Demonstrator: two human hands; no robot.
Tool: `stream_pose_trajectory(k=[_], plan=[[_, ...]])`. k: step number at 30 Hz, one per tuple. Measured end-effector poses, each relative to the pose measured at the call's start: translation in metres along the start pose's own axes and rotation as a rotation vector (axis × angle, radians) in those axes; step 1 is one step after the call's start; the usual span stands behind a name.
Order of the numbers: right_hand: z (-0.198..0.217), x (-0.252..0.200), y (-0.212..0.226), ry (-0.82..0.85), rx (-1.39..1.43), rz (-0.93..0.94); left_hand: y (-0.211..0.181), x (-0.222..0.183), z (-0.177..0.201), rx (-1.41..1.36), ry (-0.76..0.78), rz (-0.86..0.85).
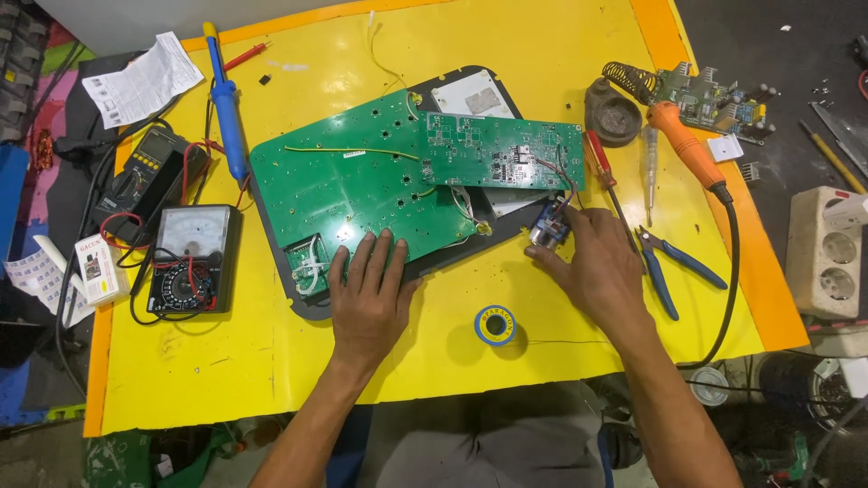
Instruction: Soldering components and wires onto a green circuit board while using a multimeter for testing and pliers for wire management.
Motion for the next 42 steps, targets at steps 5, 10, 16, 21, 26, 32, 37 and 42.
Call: stream_pose_trajectory(k=[5,10,16,21,26,32,37,42], plan=[[-0.029,0.019,-0.015,-0.026,-0.031,0.009,-0.003,0.002,0.000,0.001,-0.010,0.017],[-0.034,0.039,-0.014,-0.136,0.003,0.061,-0.006,0.007,-0.007,0.008,0.016,0.040],[-0.054,0.061,-0.027,-0.171,-0.021,0.030,-0.015,0.017,-0.016,0.060,0.010,0.016],[-0.042,0.064,-0.021,-0.162,0.090,-0.066,-0.026,0.030,-0.018,0.067,0.025,-0.018],[-0.032,0.061,-0.003,-0.127,0.230,-0.131,-0.039,0.039,-0.023,0.058,-0.004,-0.038],[-0.019,0.035,0.006,-0.206,0.344,-0.153,-0.020,0.058,-0.003,-0.119,-0.048,0.018],[-0.055,0.021,-0.012,0.073,0.396,-0.188,0.099,0.096,0.014,-0.203,-0.304,0.176],[-0.058,0.021,0.019,0.145,0.560,-0.250,0.209,0.100,-0.083,-0.132,0.058,0.410]])
Point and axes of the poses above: each hand's wrist, its own x-axis towards the middle knuckle, its own z-axis out of the back of the hand, y = z × x, the point moved 8 cm from there along x, towards the middle knuckle, and after that the axes turned 13 degrees about -y, right-handed, at the moved point
